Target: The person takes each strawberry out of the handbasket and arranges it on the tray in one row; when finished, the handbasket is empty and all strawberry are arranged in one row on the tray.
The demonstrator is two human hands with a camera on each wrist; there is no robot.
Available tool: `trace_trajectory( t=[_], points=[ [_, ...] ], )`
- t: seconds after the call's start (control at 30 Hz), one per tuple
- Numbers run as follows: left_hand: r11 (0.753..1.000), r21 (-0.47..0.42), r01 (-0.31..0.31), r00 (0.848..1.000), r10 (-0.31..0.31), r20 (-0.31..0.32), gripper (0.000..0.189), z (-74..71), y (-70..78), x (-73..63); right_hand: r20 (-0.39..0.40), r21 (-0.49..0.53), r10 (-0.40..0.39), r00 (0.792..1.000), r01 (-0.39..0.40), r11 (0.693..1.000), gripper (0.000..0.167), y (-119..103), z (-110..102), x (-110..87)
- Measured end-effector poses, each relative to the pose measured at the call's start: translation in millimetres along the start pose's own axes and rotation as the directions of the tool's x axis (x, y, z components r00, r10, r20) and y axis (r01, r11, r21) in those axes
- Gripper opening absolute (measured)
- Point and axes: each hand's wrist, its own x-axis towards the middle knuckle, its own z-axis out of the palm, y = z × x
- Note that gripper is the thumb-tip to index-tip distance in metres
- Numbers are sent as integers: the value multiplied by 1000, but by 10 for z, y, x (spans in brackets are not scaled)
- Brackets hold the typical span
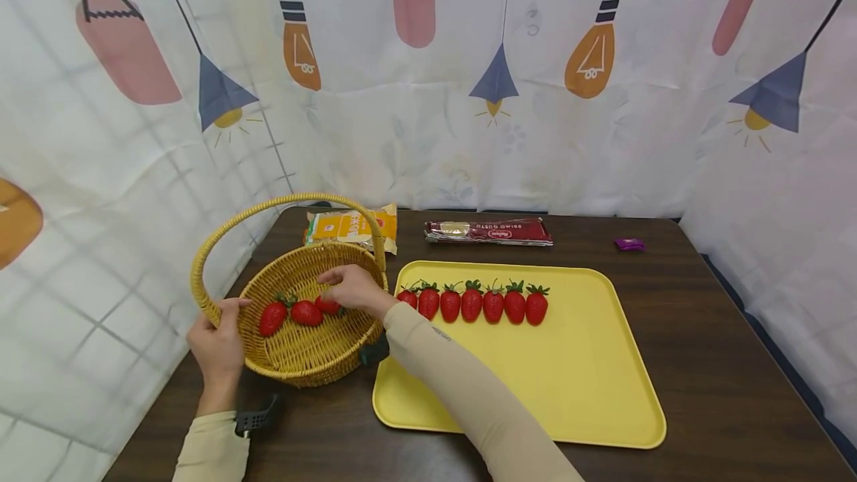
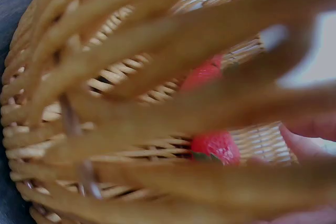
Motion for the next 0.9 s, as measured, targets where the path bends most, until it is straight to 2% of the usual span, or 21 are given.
trace_trajectory(
  t=[0.17, 0.27, 0.47, 0.7, 0.9],
  points=[
    [1000, 0, 0, 1000, 0, 3, 35, -3, -24, -7, 49, -106, 30, 998, -24, 994, 36, -11, 24, -2],
    [1000, -11, -2, 1000, 2, 12, 35, -8, 33, -15, 70, -167, 31, 997, -19, 986, 35, -17, 29, 0],
    [1000, -5, 0, 1000, 0, 11, 35, -14, 42, -13, 106, -220, 36, 994, -12, 975, 30, -21, 51, 16],
    [1000, -18, -10, 1000, 10, 16, 36, -35, 271, -49, 147, -302, 21, 989, 24, 953, 26, -12, 86, 15],
    [999, -27, -27, 1000, 27, 13, 35, -31, 329, -45, 209, -294, 7, 978, 56, 954, 21, 5, 107, 26]
  ],
)
